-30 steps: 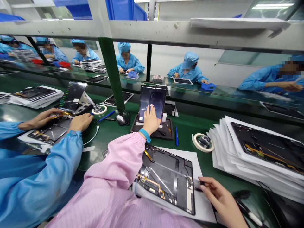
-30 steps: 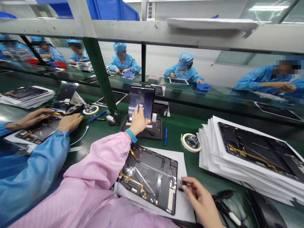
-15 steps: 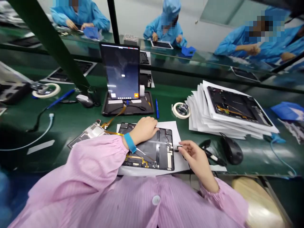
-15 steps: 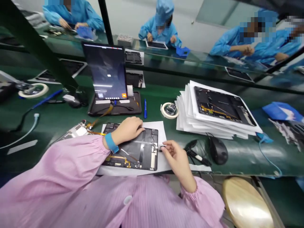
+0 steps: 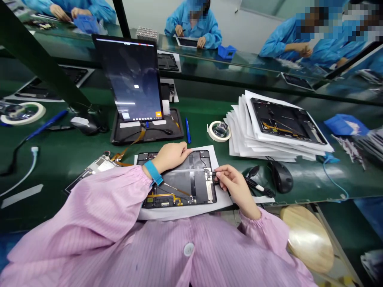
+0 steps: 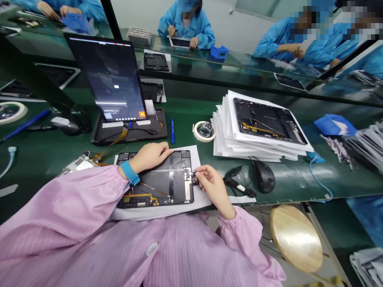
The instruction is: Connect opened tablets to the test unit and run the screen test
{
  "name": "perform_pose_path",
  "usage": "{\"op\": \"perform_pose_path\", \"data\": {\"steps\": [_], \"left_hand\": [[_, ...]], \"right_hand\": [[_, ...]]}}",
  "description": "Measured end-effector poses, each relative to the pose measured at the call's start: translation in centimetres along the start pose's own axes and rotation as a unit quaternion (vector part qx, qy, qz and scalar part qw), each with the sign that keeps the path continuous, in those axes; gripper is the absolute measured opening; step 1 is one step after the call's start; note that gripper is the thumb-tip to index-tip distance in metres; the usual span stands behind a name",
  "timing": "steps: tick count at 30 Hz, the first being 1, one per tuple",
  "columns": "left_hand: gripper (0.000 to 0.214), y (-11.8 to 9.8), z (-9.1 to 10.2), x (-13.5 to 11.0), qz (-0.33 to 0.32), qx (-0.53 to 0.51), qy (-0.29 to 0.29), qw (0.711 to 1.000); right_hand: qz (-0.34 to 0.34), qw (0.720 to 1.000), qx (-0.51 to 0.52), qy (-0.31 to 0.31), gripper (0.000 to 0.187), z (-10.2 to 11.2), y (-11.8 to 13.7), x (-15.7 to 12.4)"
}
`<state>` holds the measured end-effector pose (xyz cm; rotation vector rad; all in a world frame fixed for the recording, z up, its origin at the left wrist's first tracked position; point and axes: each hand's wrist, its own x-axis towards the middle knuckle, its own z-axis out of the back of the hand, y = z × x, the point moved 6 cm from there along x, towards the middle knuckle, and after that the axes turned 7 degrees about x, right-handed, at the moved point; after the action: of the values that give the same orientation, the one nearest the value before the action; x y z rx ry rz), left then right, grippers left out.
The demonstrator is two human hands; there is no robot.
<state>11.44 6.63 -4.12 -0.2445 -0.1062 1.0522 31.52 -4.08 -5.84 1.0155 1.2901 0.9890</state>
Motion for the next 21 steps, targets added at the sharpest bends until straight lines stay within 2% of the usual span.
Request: {"op": "perform_pose_path", "data": {"steps": [3, 10, 21], "left_hand": [[0.043, 0.1, -0.3, 0.1, 0.001, 0.001, -0.003, 1.000], [0.042, 0.0, -0.3, 0.0, 0.002, 0.003, -0.007, 1.000], [0.042, 0.1, -0.3, 0.0, 0.003, 0.004, -0.010, 1.000]], "right_hand": [[0.007, 1.000, 0.004, -0.016, 0.029, 0.3, 0.0, 0.1], [-0.011, 1.000, -0.015, 0.021, 0.029, -0.1, 0.2, 0.3], [0.048, 0.992, -0.110, 0.026, 0.019, -1.0, 0.4, 0.5]]}}
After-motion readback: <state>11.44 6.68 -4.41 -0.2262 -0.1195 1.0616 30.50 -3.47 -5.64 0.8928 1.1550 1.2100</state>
